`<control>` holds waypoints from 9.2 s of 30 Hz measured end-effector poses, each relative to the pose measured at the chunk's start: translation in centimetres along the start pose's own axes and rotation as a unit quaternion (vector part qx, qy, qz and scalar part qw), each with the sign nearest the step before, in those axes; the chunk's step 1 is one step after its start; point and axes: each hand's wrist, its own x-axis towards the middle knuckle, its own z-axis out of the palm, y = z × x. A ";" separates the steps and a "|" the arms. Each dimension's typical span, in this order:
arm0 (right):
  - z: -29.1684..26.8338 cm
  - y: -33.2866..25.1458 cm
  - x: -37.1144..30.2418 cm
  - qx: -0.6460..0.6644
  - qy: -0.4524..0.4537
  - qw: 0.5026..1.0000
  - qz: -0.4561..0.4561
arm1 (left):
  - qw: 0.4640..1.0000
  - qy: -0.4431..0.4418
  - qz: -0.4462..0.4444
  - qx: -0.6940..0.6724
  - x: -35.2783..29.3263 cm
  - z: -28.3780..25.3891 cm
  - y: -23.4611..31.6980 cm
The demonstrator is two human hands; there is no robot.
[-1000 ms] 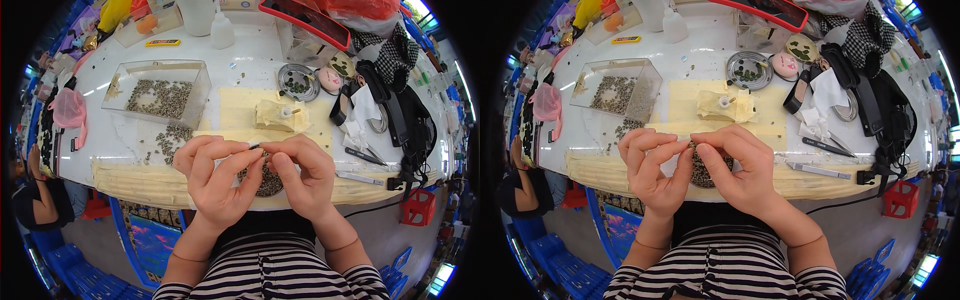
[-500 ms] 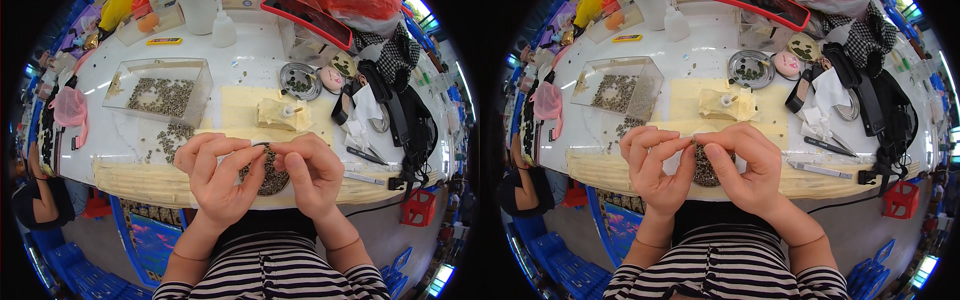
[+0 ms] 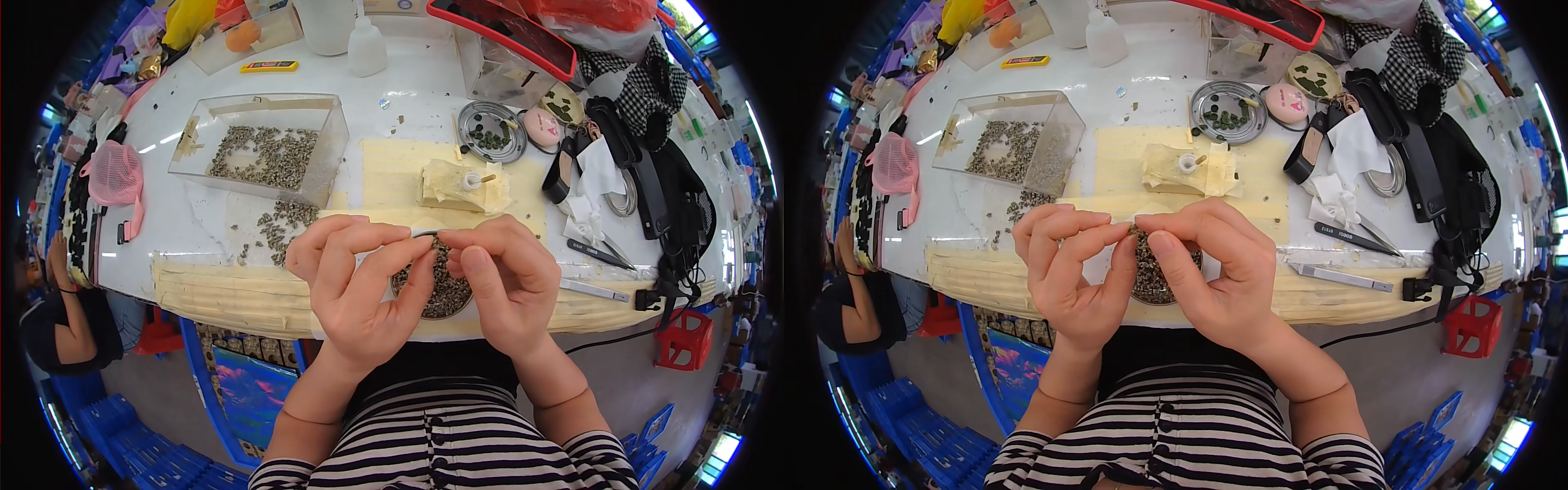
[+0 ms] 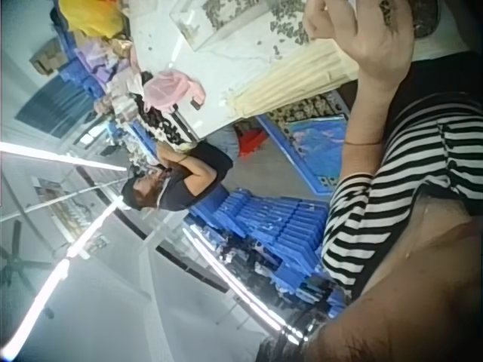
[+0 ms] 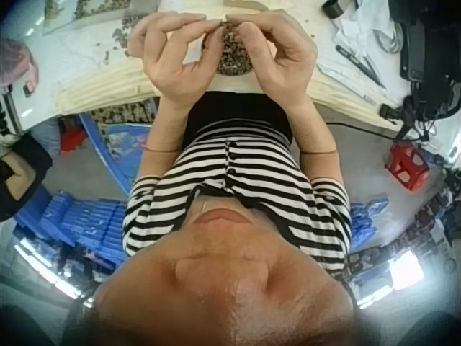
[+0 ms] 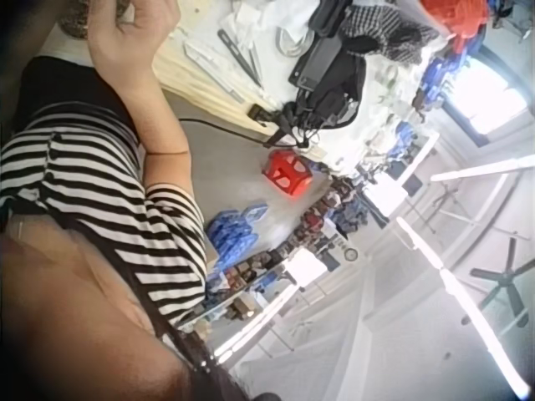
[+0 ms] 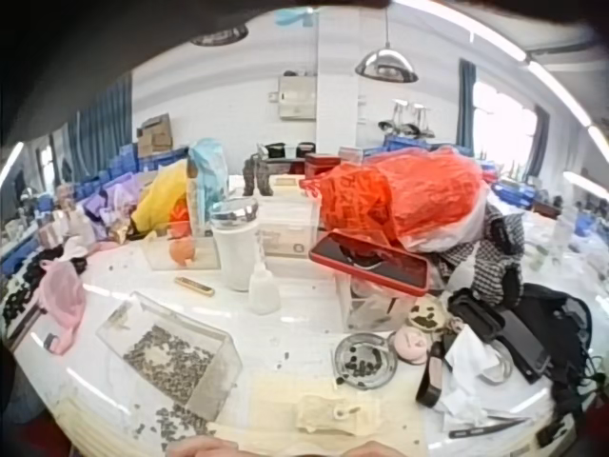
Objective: Assembling small mechanical parts at a factory workbench.
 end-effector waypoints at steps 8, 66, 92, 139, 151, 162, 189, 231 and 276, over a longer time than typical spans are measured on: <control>-3.4 -0.8 3.1 -0.267 0.084 0.946 -0.163 | 1.000 -0.021 -0.003 0.009 0.2 0.1 -0.1; -2.5 0.3 3.1 -0.189 0.015 0.964 -0.188 | 1.000 -0.003 0.008 0.026 -0.1 0.8 -0.7; -2.4 0.3 3.0 -0.199 0.032 0.961 -0.190 | 0.999 -0.005 0.011 0.029 -0.1 0.8 -0.6; -1.7 0.1 2.2 -0.077 -0.093 0.987 -0.110 | 0.997 0.018 0.076 0.025 -0.7 0.6 -0.1; -1.3 0.7 2.2 -0.242 0.006 0.924 -0.296 | 0.998 -0.007 0.054 0.037 -0.2 0.9 0.2; -1.4 0.4 1.8 -0.162 -0.065 0.963 -0.203 | 0.999 -0.004 0.048 -0.003 -0.2 0.4 0.2; -1.4 0.3 1.6 -0.180 -0.053 0.961 -0.206 | 0.997 0.025 0.072 -0.007 0.0 1.0 0.1; -1.2 -0.1 1.7 -0.162 -0.080 0.966 -0.183 | 0.999 -0.013 0.042 -0.010 -0.1 0.0 0.2; -0.9 0.2 1.6 -0.190 -0.039 0.963 -0.189 | 0.998 0.010 0.048 0.029 -0.3 0.8 0.0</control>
